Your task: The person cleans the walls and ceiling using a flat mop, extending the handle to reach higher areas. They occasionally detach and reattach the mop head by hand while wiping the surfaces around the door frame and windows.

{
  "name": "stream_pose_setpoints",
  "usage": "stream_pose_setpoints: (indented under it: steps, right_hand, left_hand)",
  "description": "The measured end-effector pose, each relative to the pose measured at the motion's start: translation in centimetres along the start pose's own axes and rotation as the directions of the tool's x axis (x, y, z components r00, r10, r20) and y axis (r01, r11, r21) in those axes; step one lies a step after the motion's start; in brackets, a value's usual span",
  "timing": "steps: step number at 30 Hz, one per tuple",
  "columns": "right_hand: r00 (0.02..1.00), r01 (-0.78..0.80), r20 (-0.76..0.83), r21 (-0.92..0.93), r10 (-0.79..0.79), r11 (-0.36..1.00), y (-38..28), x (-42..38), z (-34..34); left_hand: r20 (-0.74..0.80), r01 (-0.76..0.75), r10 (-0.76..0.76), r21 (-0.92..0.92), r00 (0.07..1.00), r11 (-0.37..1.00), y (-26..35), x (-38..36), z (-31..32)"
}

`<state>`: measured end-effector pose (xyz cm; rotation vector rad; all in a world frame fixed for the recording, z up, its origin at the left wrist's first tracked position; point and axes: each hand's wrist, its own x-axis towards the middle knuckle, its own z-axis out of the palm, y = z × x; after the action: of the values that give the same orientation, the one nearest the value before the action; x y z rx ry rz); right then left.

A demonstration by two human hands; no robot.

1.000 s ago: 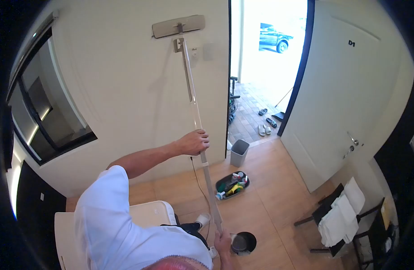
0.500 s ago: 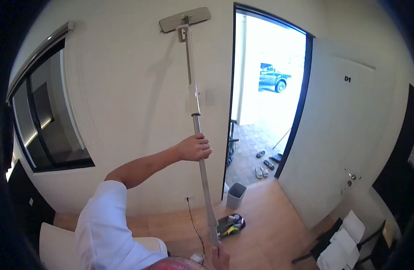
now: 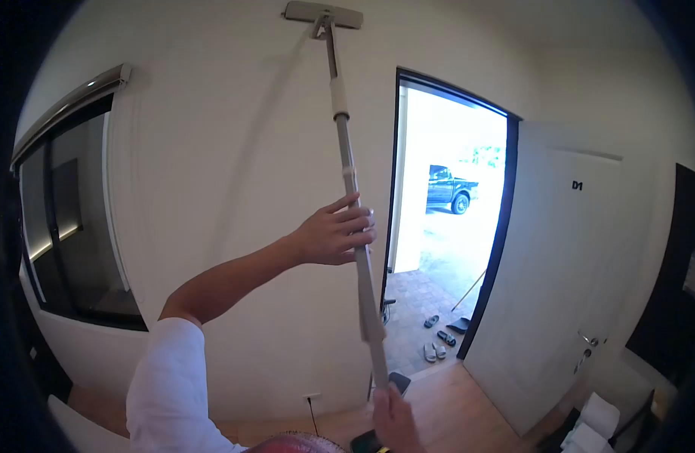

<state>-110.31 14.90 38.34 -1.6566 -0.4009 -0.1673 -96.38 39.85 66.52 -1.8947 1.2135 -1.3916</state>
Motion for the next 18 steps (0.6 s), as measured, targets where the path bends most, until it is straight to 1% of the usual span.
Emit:
stream_pose_setpoints:
  steps: [1, 3, 4, 5, 7, 8, 10, 14, 16, 18]
  right_hand:
    - [0.995, -0.065, 0.074, 0.035, 0.063, 0.997, -2.8, 1.6, -0.7]
    - [0.991, -0.003, 0.135, 0.085, -0.008, 0.996, -6.1, 5.0, -1.4]
    - [0.990, 0.049, 0.127, 0.045, -0.054, 0.998, -7.6, 6.7, -1.7]
    - [0.988, 0.099, 0.120, 0.006, -0.099, 0.995, -9.2, 8.2, -1.9]
    - [0.994, 0.051, 0.093, 0.009, -0.052, 0.999, -13.6, 10.6, -2.3]
    - [0.992, 0.085, 0.091, 0.020, -0.086, 0.996, -15.0, 12.0, -2.4]
    - [0.986, 0.138, 0.095, 0.011, -0.139, 0.990, -18.0, 14.4, -2.8]
    - [0.973, 0.210, 0.098, -0.022, -0.207, 0.977, -22.7, 17.9, -3.0]
    - [0.969, 0.229, 0.103, -0.008, -0.227, 0.973, -24.6, 19.1, -2.7]
    - [0.963, 0.245, 0.113, 0.005, -0.244, 0.970, -26.2, 20.4, -2.1]
  left_hand:
    - [-0.009, -0.004, 0.004, 0.006, 1.000, 1.000, -0.9, 0.9, -0.2]
    - [-0.067, 0.169, -0.161, 0.132, 0.985, 0.977, -3.8, 3.1, -0.2]
    - [-0.139, 0.178, -0.156, 0.160, 0.978, 0.971, -5.6, 4.0, 0.4]
    - [-0.149, 0.179, -0.155, 0.160, 0.977, 0.971, -7.4, 5.1, 0.5]
    - [-0.238, 0.202, -0.151, 0.208, 0.959, 0.957, -10.9, 7.1, 0.5]
    - [-0.243, 0.200, -0.148, 0.207, 0.959, 0.958, -12.6, 8.0, 0.4]
    - [-0.271, 0.260, -0.192, 0.242, 0.943, 0.935, -15.9, 9.8, 0.1]
    - [-0.311, 0.274, -0.189, 0.260, 0.932, 0.926, -21.6, 12.1, -1.0]
    - [-0.324, 0.316, -0.232, 0.236, 0.917, 0.919, -23.7, 12.6, -1.9]
    - [-0.319, 0.324, -0.243, 0.232, 0.916, 0.917, -25.7, 12.8, -2.9]
